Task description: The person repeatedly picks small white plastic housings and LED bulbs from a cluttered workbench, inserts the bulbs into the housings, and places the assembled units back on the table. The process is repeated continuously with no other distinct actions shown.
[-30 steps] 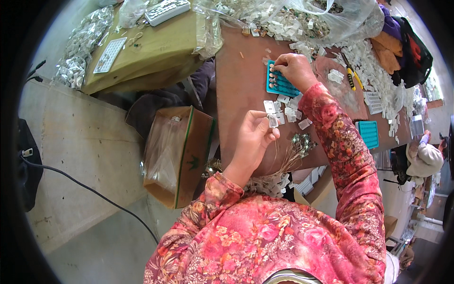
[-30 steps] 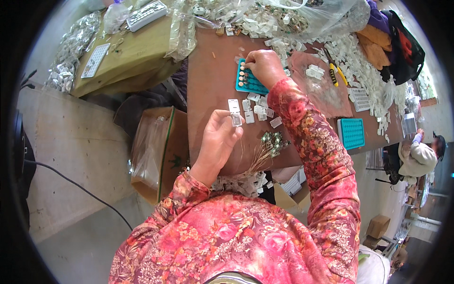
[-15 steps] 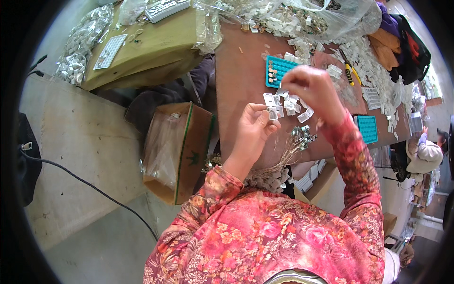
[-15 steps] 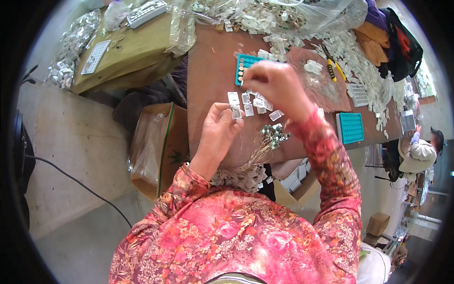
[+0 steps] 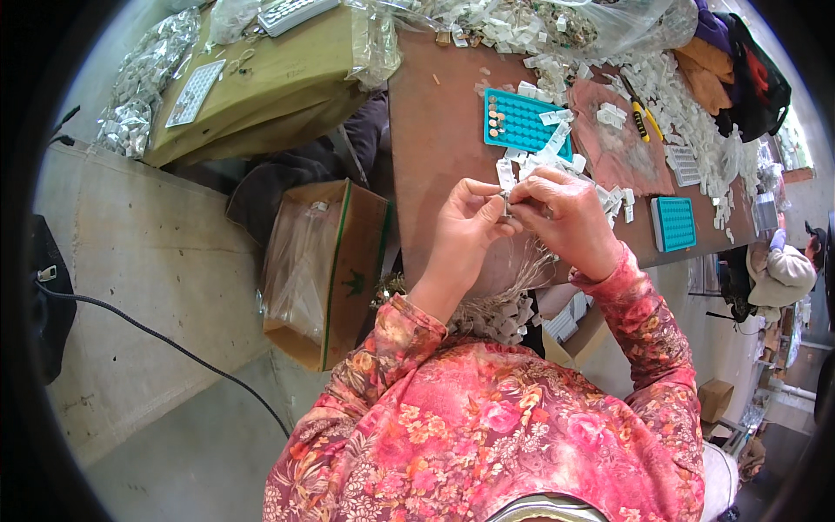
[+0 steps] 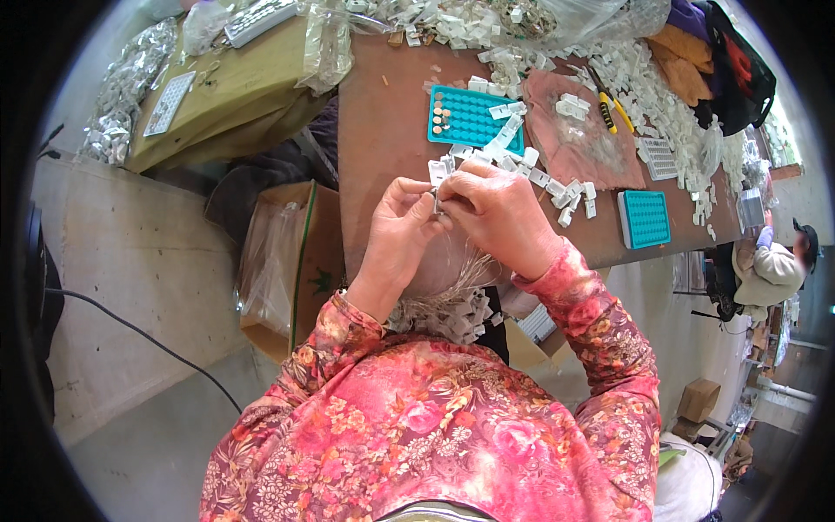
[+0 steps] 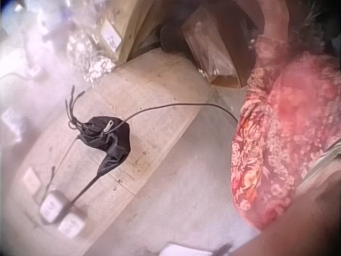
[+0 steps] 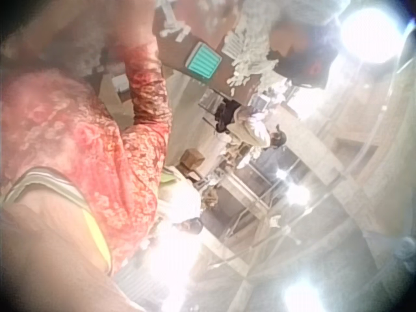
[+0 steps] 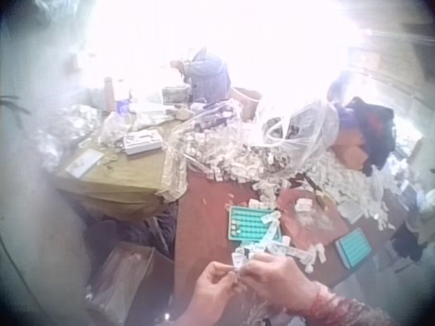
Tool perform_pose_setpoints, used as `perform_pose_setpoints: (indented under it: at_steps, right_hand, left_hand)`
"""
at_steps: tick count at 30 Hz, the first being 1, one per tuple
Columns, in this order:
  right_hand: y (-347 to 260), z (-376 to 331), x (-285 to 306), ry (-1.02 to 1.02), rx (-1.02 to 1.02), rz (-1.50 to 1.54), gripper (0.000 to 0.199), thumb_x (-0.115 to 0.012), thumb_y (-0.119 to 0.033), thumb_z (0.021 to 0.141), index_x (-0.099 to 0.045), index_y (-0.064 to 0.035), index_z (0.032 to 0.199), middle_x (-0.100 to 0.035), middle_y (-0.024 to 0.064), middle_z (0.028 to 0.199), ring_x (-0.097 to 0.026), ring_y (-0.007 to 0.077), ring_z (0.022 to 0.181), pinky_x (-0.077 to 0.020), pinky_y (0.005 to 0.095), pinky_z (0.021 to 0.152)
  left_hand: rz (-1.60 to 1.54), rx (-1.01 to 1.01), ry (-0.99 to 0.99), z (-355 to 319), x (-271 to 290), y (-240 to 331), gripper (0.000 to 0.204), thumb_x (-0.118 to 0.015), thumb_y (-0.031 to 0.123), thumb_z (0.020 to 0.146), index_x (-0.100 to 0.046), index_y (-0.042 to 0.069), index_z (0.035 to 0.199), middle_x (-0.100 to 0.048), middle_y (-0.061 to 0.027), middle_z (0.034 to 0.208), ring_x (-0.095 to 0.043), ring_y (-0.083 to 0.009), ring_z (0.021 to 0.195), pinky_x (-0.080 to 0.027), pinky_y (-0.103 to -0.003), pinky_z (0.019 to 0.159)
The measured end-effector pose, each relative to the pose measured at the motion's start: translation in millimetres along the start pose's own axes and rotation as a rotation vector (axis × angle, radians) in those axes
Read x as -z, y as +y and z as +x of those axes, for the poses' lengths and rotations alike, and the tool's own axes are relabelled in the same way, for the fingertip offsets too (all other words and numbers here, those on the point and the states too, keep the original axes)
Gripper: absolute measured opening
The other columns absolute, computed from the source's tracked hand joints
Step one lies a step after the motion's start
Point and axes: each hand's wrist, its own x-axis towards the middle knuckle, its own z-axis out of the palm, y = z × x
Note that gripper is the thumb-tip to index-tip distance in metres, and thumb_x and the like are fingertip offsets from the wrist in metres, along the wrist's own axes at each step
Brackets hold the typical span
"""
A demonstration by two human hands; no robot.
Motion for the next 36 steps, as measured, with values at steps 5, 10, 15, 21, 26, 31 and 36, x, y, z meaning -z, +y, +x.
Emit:
perform_pose_setpoints:
  at_steps: [5,10,15,21,26,31,36]
  right_hand:
    - [-1,-7,-6,0.081,-0.013,-0.043,0.006,-0.07,-0.007,0.079,-0.066,-0.0049,0.083,-0.062,0.0096,0.079,-0.064,0.0298,0.07,-0.0512,0.0365,0.059]
    - [-3,-12,-13,0.175,-0.057,-0.062,0.005,-0.069,-0.007,0.079,-0.066,-0.0052,0.082,-0.063,0.009,0.079,-0.064,0.029,0.069,-0.0511,0.0361,0.058]
    - [1,-8,1,0.021,-0.07,-0.022,0.004,-0.069,-0.005,0.078,-0.066,-0.0048,0.08,-0.063,0.009,0.077,-0.064,0.028,0.069,-0.0512,0.0354,0.059]
    - [-3,-11,-3,0.086,-0.107,-0.023,0.009,-0.07,-0.006,0.077,-0.068,-0.006,0.086,-0.064,0.0088,0.078,-0.065,0.0272,0.07,-0.0519,0.0346,0.06]
    - [-5,-14,-2,0.155,-0.041,-0.095,0.015,-0.07,-0.004,0.078,-0.068,-0.0077,0.092,-0.066,0.0086,0.082,-0.067,0.026,0.073,-0.0533,0.0333,0.062]
    - [-4,-10,-5,0.21,0.073,-0.03,0.013,-0.072,0.003,0.075,-0.068,-0.0029,0.086,-0.067,0.0077,0.078,-0.066,0.0219,0.069,-0.0526,0.0308,0.062]
    - [2,-4,2,0.086,-0.045,0.144,0.014,-0.07,0.002,0.075,-0.069,-0.0056,0.086,-0.064,0.0071,0.077,-0.063,0.0211,0.065,-0.0499,0.0296,0.058]
  left_hand:
    - [0.013,0.005,-0.002,0,0,0,0.011,-0.058,0.008,0.096,-0.053,0.003,0.104,-0.064,-0.0089,0.094,-0.066,-0.0144,0.076,-0.056,-0.025,0.069]
    - [0.064,0.001,-0.009,1,0,-1,0.011,-0.059,0.008,0.096,-0.053,0.002,0.104,-0.064,-0.0085,0.094,-0.066,-0.0133,0.076,-0.056,-0.024,0.069]
    - [0.138,0.012,-0.033,0,1,-1,0.012,-0.059,0.008,0.095,-0.053,0.002,0.104,-0.064,-0.0084,0.095,-0.066,-0.0129,0.076,-0.056,-0.024,0.069]
    - [0.12,0.028,-0.016,0,1,0,0.009,-0.058,0.009,0.097,-0.053,0.004,0.103,-0.065,-0.009,0.098,-0.065,-0.0135,0.076,-0.054,-0.023,0.068]
    - [0.097,0.042,-0.003,1,0,0,0.013,-0.059,0.008,0.096,-0.052,0.002,0.105,-0.064,-0.0088,0.094,-0.067,-0.0146,0.075,-0.056,-0.025,0.068]
    - [0.045,0.051,-0.029,1,-1,1,0.013,-0.058,0.008,0.096,-0.052,0.002,0.106,-0.064,-0.0086,0.094,-0.066,-0.0152,0.073,-0.056,-0.025,0.067]
    - [0.049,0.076,-0.018,0,-2,2,0.013,-0.059,0.007,0.096,-0.052,0.001,0.106,-0.064,-0.0096,0.094,-0.066,-0.0163,0.072,-0.055,-0.025,0.065]
